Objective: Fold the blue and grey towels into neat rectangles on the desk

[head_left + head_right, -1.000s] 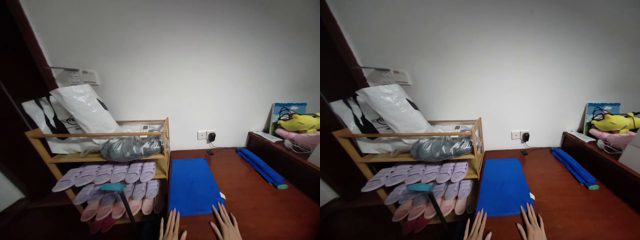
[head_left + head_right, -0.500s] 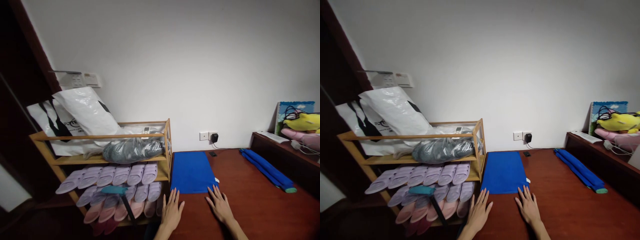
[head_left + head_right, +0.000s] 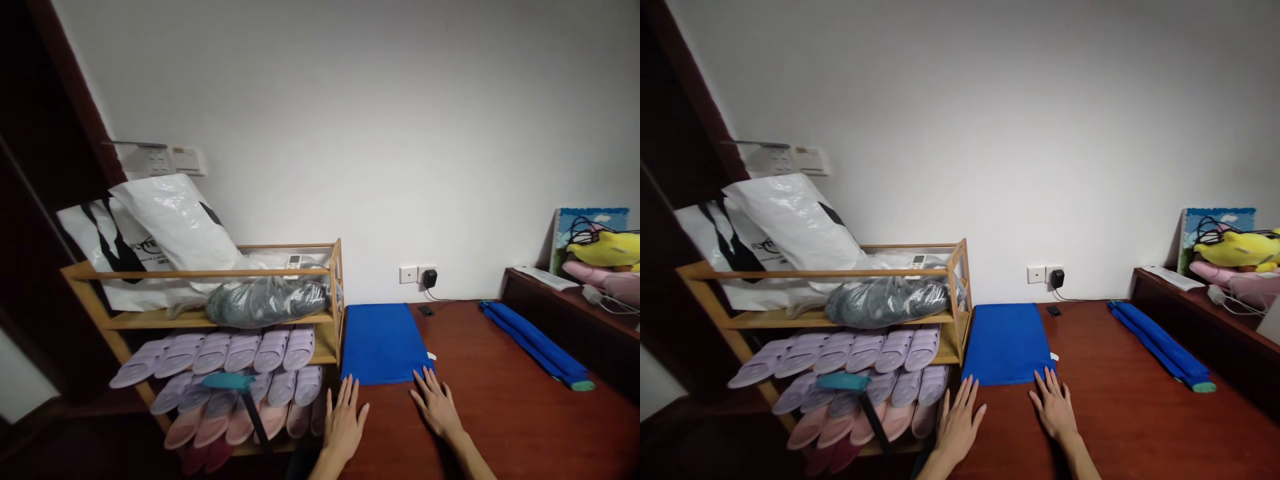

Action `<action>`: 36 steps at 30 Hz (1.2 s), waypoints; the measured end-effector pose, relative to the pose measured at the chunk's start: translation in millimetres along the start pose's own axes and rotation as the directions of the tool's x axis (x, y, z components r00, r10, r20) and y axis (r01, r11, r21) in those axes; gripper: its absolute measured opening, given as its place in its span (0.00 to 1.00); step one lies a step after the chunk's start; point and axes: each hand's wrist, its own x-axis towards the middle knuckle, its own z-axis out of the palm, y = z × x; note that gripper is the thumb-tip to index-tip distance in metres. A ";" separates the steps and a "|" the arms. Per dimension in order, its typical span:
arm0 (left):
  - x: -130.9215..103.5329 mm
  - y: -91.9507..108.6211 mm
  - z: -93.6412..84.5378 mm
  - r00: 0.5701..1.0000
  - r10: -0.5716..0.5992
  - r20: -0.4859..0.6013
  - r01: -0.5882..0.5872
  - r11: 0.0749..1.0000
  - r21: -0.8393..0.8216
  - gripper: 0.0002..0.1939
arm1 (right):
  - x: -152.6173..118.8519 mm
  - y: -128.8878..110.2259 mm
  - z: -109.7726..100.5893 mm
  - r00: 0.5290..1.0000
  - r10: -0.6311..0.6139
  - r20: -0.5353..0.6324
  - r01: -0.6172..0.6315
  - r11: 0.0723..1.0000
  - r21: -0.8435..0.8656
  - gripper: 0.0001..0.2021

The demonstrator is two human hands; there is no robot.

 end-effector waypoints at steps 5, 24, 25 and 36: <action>-4.4 0.6 1.4 1.000 -0.008 0.003 0.008 1.000 -0.014 0.28 | -11.2 1.6 0.7 0.998 -0.010 -0.054 0.008 1.000 -0.028 0.32; -2.9 -1.0 12.2 0.989 -0.032 -0.146 0.023 0.998 -0.064 0.28 | -73.8 189.8 -26.7 0.895 0.327 -0.304 -0.333 0.942 0.035 0.30; -2.1 -1.2 12.9 0.989 -0.037 -0.141 0.029 0.998 -0.063 0.28 | -75.4 207.1 -29.8 0.866 0.379 -0.327 -0.387 0.921 0.044 0.30; 8.4 -5.8 24.5 0.988 -0.059 -0.141 0.051 0.997 -0.057 0.27 | -32.0 299.2 -79.3 0.705 0.567 -0.426 -0.597 0.799 0.073 0.34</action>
